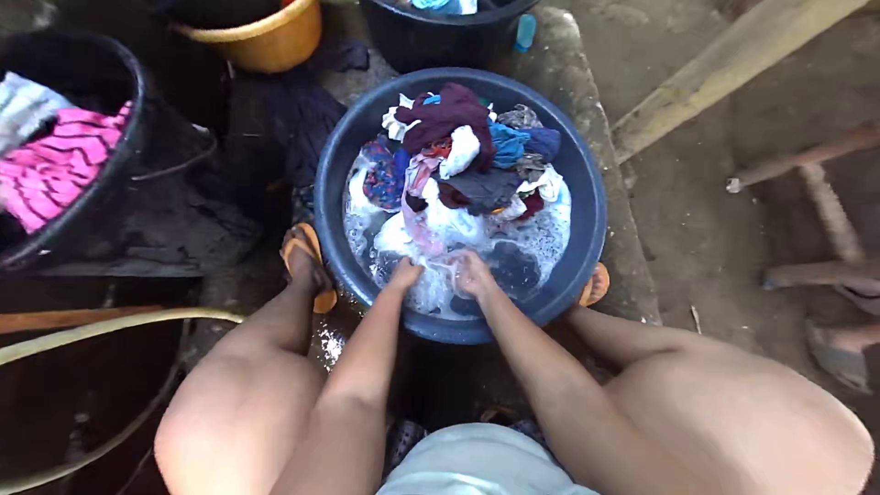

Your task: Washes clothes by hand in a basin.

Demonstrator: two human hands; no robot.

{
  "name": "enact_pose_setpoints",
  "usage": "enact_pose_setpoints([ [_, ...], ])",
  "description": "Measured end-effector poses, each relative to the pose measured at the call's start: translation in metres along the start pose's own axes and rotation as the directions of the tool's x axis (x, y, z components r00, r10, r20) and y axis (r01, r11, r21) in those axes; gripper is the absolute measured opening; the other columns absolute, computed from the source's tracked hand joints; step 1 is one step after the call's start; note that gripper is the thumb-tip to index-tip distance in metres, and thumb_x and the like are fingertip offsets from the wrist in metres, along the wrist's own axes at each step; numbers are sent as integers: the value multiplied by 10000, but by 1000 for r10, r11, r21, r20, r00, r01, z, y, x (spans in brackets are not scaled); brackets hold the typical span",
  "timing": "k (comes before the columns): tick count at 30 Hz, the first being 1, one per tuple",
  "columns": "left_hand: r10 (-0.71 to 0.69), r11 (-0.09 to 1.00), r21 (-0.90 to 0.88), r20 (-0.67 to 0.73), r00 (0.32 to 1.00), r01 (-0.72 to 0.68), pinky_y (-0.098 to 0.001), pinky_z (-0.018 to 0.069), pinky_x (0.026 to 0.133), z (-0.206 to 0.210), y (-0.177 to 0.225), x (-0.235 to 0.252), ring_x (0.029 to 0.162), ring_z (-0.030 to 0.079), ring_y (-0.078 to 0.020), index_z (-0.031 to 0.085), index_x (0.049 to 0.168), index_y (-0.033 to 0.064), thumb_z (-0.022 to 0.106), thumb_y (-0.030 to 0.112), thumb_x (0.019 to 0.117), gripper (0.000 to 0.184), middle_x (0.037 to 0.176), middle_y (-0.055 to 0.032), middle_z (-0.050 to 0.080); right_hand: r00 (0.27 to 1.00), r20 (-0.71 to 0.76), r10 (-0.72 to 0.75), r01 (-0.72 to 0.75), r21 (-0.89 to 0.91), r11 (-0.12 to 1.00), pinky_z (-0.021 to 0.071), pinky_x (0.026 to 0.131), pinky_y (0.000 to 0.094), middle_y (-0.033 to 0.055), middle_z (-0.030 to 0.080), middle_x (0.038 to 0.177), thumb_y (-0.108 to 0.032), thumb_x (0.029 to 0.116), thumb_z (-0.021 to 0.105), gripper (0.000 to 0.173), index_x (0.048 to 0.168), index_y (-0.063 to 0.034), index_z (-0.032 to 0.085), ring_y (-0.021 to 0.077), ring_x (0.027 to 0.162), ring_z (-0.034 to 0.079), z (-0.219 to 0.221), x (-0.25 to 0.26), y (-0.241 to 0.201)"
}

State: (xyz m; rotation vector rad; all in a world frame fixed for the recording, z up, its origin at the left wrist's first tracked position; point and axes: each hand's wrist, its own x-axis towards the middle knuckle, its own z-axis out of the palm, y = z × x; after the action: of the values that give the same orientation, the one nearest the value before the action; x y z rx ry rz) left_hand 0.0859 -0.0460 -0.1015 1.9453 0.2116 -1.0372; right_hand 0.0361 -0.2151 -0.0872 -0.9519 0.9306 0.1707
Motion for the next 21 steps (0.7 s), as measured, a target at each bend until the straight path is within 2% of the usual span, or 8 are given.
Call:
enact_pose_setpoints([
  [2,3,1000,-3,21,1000,-3,-578,435,1080,-1,-4,9,1281,555,-422,507,1414,-49,571,239,1049,468,1365,-316,563,972,153,-178,214,-264,940,543,857,336,176,630,1109,-134,1117,363,331,1286,97,529,194,942,630,33,8,-10],
  [4,-2,1000,17,35,999,1,-580,454,1048,-3,-5,10,1225,589,-413,569,1347,-56,548,249,1064,416,1310,-306,600,921,229,-314,386,-629,674,509,1007,456,257,632,1269,-141,1049,569,348,1316,82,583,314,1150,628,60,24,-19],
  [6,14,1000,22,28,999,-15,-580,460,1034,-4,-5,14,1220,591,-401,579,1347,-26,500,235,1078,383,1308,-285,607,928,222,-300,329,-868,372,422,1099,612,315,507,1438,-308,967,713,588,1425,18,538,461,1343,495,86,36,-29],
  [8,7,999,33,9,1000,-7,-581,440,1068,-5,-1,11,1273,569,-401,568,1375,-9,493,243,1078,397,1346,-277,595,952,172,-252,218,-962,166,366,1107,683,330,420,1511,-428,929,742,685,1439,-14,547,510,1416,390,103,43,-32],
  [12,-28,999,28,-241,970,35,-616,472,1021,-17,13,-3,1224,615,-408,613,1307,18,484,298,1073,386,1275,-250,651,941,265,-209,304,-933,191,441,1058,638,312,522,1410,-268,956,703,415,1265,7,677,465,1314,512,110,31,-42],
  [15,111,984,-83,-411,905,-158,-602,488,996,-28,18,-6,1158,636,-418,566,1326,-42,519,224,1060,380,1226,-280,652,891,353,-285,439,-828,348,473,1056,567,284,578,1354,-99,939,704,349,1245,60,654,404,1244,580,98,-20,-57],
  [17,246,914,-201,-414,876,-352,-515,514,964,-23,30,-2,1106,636,-379,457,1423,-84,509,146,1058,435,1249,-303,616,842,423,-335,524,-787,326,496,1046,519,278,624,1283,-77,935,705,317,1203,88,664,371,1189,622,78,-55,-68],
  [21,287,790,-473,-275,917,-389,-517,519,921,-10,57,-9,1226,568,-373,224,1614,94,387,281,1119,554,1509,-274,443,675,663,-323,728,-671,144,487,1035,485,269,671,1187,-98,960,644,273,1147,93,705,355,1128,646,44,-106,-75],
])
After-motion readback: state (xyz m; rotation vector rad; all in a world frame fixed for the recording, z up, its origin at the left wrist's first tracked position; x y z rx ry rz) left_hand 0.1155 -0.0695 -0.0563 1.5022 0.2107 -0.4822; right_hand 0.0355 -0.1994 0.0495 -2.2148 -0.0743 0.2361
